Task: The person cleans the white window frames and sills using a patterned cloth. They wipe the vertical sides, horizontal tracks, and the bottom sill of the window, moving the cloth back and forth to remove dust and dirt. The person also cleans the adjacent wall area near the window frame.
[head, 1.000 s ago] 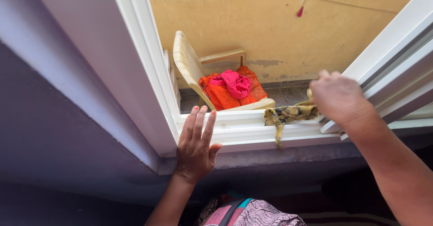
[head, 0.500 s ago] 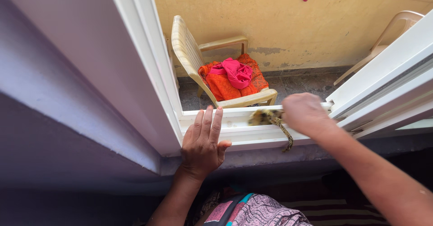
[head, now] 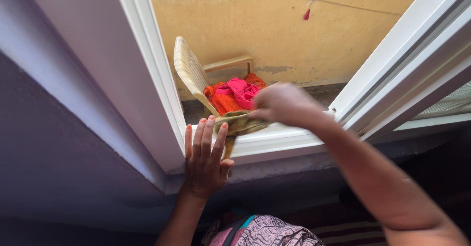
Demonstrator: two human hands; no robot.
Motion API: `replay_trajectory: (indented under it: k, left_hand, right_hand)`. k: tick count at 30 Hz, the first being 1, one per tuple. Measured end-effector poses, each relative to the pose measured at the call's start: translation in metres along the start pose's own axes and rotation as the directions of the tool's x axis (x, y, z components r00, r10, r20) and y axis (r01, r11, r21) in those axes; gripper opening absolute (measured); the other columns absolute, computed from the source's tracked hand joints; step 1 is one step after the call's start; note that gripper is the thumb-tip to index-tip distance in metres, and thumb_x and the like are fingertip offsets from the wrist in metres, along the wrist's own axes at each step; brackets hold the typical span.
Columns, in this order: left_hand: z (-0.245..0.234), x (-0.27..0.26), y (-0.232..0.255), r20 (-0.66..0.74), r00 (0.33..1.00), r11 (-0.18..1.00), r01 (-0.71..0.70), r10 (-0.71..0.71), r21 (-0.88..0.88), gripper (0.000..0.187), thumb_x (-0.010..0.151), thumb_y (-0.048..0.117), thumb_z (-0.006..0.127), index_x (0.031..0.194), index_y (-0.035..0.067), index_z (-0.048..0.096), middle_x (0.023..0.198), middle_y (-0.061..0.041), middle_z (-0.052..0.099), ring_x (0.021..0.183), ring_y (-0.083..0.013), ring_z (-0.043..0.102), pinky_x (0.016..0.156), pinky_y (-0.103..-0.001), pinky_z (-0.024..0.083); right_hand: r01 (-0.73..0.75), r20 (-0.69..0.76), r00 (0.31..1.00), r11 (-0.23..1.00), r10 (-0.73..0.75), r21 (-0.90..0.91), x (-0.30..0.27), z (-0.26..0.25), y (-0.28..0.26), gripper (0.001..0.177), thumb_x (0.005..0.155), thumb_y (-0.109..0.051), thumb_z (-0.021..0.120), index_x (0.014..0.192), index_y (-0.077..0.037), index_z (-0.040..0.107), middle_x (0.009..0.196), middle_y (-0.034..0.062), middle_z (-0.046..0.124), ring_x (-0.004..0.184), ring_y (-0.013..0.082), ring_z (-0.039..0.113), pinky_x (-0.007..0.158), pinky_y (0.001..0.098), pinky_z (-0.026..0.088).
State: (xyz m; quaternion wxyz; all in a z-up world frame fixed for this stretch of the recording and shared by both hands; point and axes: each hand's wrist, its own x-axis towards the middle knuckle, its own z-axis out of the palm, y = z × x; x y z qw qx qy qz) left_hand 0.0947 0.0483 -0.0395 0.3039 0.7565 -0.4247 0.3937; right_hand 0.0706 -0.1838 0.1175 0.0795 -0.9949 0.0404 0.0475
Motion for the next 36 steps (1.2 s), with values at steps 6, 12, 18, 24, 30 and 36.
replay_trajectory:
  k: [6, 12, 18, 24, 30, 36]
  left_hand:
    - [0.003, 0.003, -0.002, 0.118, 0.993, 0.995, -0.004, -0.008, 0.1, 0.062, 0.105, 0.053, 0.037, 0.134, 0.005, 0.063, 0.145, -0.022, 0.054, 0.138, -0.0382, 0.049, 0.117, -0.056, 0.035]
    - [0.005, 0.005, -0.003, 0.151, 0.987, 0.998, 0.041, -0.049, 0.057, 0.05, 0.1, 0.047, 0.055, 0.112, 0.001, 0.071, 0.109, -0.016, 0.069, 0.1, -0.0313, 0.065, 0.091, -0.044, 0.052]
    - [-0.003, 0.008, -0.002, 0.152, 0.986, 0.997, 0.059, -0.065, 0.042, 0.043, 0.097, 0.043, 0.06, 0.103, 0.002, 0.071, 0.095, -0.012, 0.065, 0.085, -0.0296, 0.062, 0.077, -0.042, 0.05]
    - [-0.005, 0.005, -0.004, 0.2, 0.977, 0.997, 0.059, -0.068, 0.055, 0.038, 0.098, 0.039, 0.06, 0.097, 0.003, 0.07, 0.089, -0.011, 0.064, 0.084, -0.0288, 0.061, 0.078, -0.042, 0.051]
    - [-0.005, 0.002, -0.005, 0.123, 0.992, 0.998, 0.027, -0.034, 0.058, 0.039, 0.101, 0.038, 0.058, 0.101, 0.001, 0.069, 0.094, -0.011, 0.065, 0.09, -0.0274, 0.062, 0.084, -0.04, 0.051]
    - [-0.004, 0.0, -0.009, 0.114, 0.993, 0.999, 0.024, -0.029, 0.043, 0.037, 0.101, 0.037, 0.058, 0.101, 0.001, 0.069, 0.093, -0.011, 0.065, 0.089, -0.0275, 0.062, 0.083, -0.04, 0.051]
  right_hand:
    - [-0.252, 0.089, 0.944, 0.87, 0.317, -0.424, -0.046, -0.025, 0.075, 0.026, 0.088, -0.029, 0.071, 0.113, -0.026, 0.078, 0.102, 0.0031, 0.078, 0.103, 0.0233, 0.073, 0.093, 0.0405, 0.057]
    - [-0.107, 0.142, 0.968, 0.856, 0.205, -0.505, -0.048, 0.043, 0.096, 0.036, 0.084, -0.004, 0.06, 0.115, -0.018, 0.073, 0.107, 0.0107, 0.073, 0.106, 0.0297, 0.07, 0.09, 0.0415, 0.057]
    - [-0.055, 0.084, 0.992, 0.922, 0.095, -0.384, -0.051, 0.004, 0.086, 0.014, 0.086, -0.007, 0.067, 0.094, -0.013, 0.075, 0.098, 0.0075, 0.071, 0.11, 0.0279, 0.064, 0.093, 0.041, 0.053]
    - [-0.293, -0.363, 0.905, 0.296, -0.221, -0.909, -0.098, -0.106, 0.077, 0.009, 0.096, -0.008, 0.066, 0.099, -0.011, 0.074, 0.095, 0.0049, 0.07, 0.098, 0.0154, 0.069, 0.087, 0.028, 0.057]
    - [-0.101, -0.096, 0.995, 0.2, 0.034, -0.975, -0.085, -0.092, 0.08, 0.006, 0.085, -0.02, 0.071, 0.085, -0.017, 0.076, 0.095, -0.0008, 0.071, 0.101, 0.0153, 0.068, 0.092, 0.032, 0.055]
    - [0.047, 0.11, 0.987, 0.447, 0.116, -0.894, -0.066, -0.009, 0.084, 0.029, 0.089, -0.035, 0.061, 0.091, -0.012, 0.078, 0.102, 0.0083, 0.072, 0.104, 0.0225, 0.067, 0.096, 0.0391, 0.051]
